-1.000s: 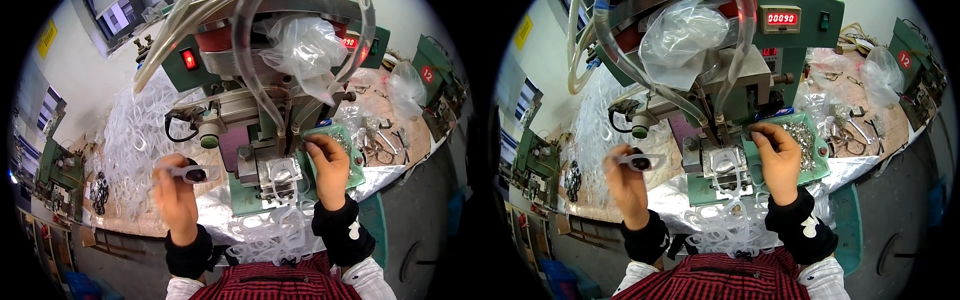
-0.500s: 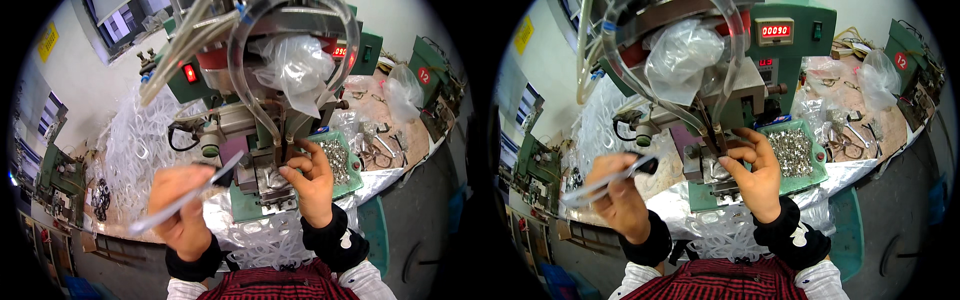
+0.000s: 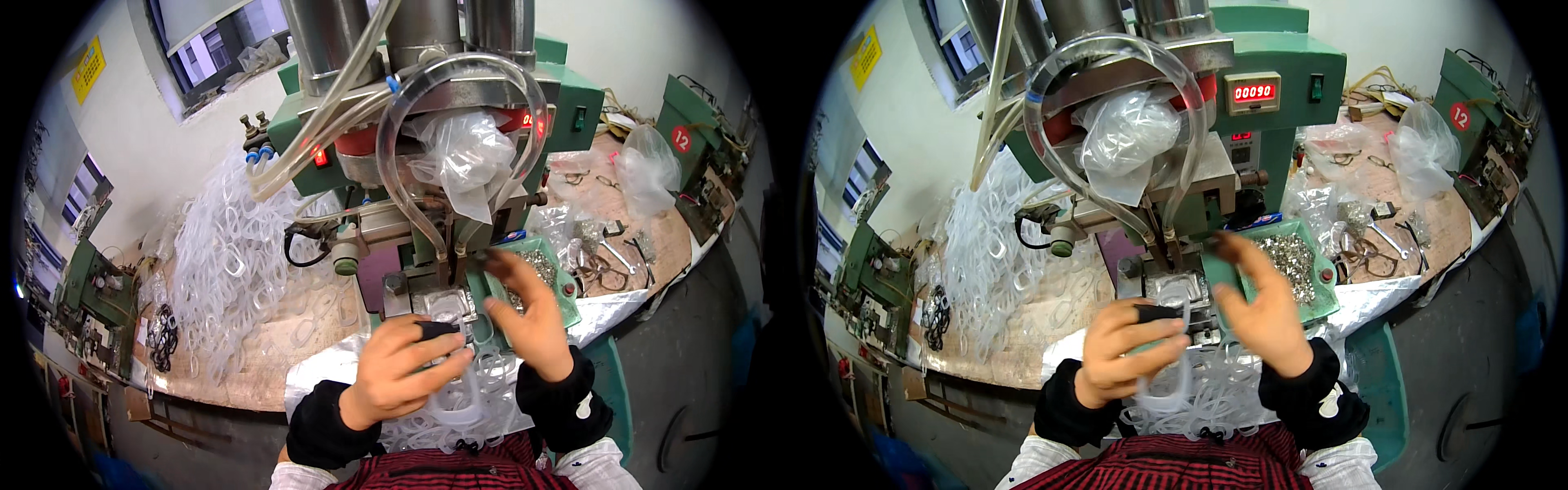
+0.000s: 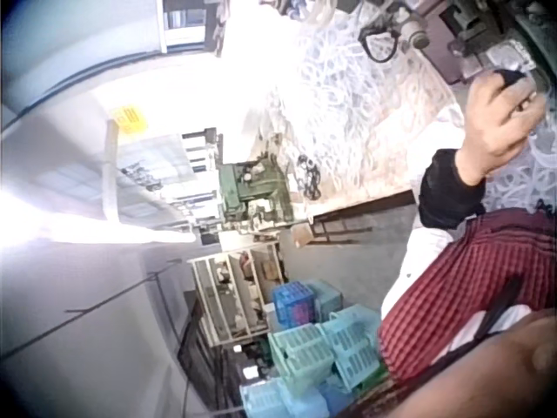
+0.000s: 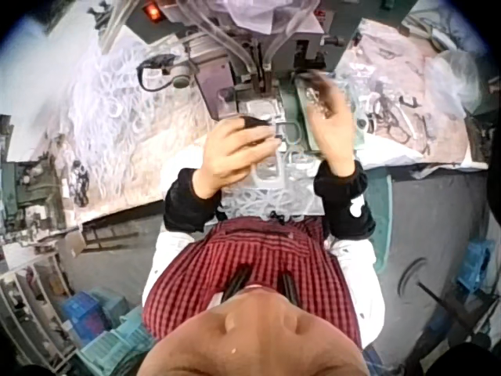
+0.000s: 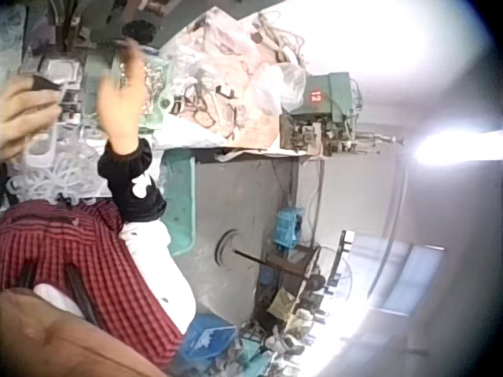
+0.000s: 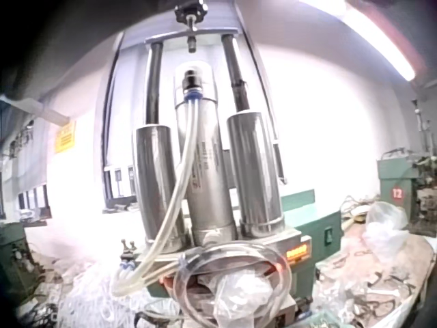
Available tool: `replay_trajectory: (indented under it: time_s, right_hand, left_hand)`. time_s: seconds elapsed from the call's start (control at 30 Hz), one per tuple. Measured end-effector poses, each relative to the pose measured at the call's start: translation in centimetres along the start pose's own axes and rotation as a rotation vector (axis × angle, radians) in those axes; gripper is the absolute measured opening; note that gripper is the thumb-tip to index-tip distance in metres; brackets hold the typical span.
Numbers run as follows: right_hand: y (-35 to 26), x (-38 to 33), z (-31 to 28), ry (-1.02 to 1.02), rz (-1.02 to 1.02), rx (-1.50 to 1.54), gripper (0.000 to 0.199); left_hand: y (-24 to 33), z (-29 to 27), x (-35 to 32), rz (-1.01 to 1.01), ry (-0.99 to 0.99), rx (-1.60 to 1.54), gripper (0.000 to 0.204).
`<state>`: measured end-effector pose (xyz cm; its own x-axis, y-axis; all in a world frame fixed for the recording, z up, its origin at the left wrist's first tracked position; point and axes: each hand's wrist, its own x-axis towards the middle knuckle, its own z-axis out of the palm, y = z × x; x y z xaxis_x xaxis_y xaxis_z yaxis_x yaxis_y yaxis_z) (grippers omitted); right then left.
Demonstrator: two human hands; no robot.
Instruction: The person repeatedly picks up clear plastic hooks and small metal pins, places them into a machine, and presses a lever to attach the pins. The finished hooks are placed on the table.
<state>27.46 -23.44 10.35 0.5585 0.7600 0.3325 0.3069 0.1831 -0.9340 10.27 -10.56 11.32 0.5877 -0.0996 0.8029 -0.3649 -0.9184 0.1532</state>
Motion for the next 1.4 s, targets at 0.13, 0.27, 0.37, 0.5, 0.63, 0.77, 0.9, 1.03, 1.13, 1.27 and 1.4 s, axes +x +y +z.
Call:
replay_trajectory:
  time_s: [0.13, 0.27, 0.37, 0.5, 0.63, 0.77, 0.9, 1.03, 1.13, 1.27, 1.4]
  right_hand:
    - [6.8, -0.6, -5.4, 0.578, -0.100, -0.297, 0.051]
    - [8.4, -5.6, -7.6, 0.501, 0.140, -0.287, 0.047]
    - [5.4, -8.1, -6.6, 0.298, 0.086, -0.943, 0.037]
    - [7.9, -6.0, -5.0, 0.325, -0.042, -1.092, 0.028]
    - [9.0, -3.8, -3.9, 0.355, -0.068, -1.045, 0.014]
    - [9.1, -2.8, -3.5, 0.386, -0.073, -1.013, 0.011]
    - [8.9, -2.0, -3.7, 0.386, -0.115, -0.906, 0.010]
    - [8.5, -2.0, -3.4, 0.418, -0.048, -0.720, 0.011]
    - [9.2, -3.2, -4.2, 0.485, 0.182, -0.407, 0.012]
    - [9.9, -8.2, -7.1, 0.580, 0.088, -0.616, 0.015]
    - [9.1, -10.5, -7.8, 0.638, 0.149, -0.536, 0.015]
  left_hand:
    - [0.1, 1.4, -0.3, -0.040, -0.088, -0.028, 0.033]
    - [0.2, 1.2, -1.0, -0.091, -0.102, -0.049, 0.036]
    - [0.2, 1.1, -1.4, -0.121, -0.101, -0.086, 0.037]
    - [0.5, 1.4, -2.1, -0.134, -0.050, -0.118, 0.042]
    - [0.4, 1.6, -5.9, -0.323, 0.244, 0.056, 0.043]
    - [-4.6, 1.5, -10.9, -0.868, 0.380, 0.166, 0.039]
    - [-8.4, 2.3, -13.4, -0.989, 0.149, 0.012, 0.041]
    - [-9.1, 2.8, -14.0, -1.005, 0.171, 0.064, 0.041]
    - [-9.7, 1.3, -14.6, -1.011, 0.312, 0.170, 0.040]
    - [-8.9, -5.6, -16.8, -1.089, -0.207, 0.764, 0.011]
    - [-8.8, -6.7, -20.6, -1.047, -0.290, 0.850, 0.006]
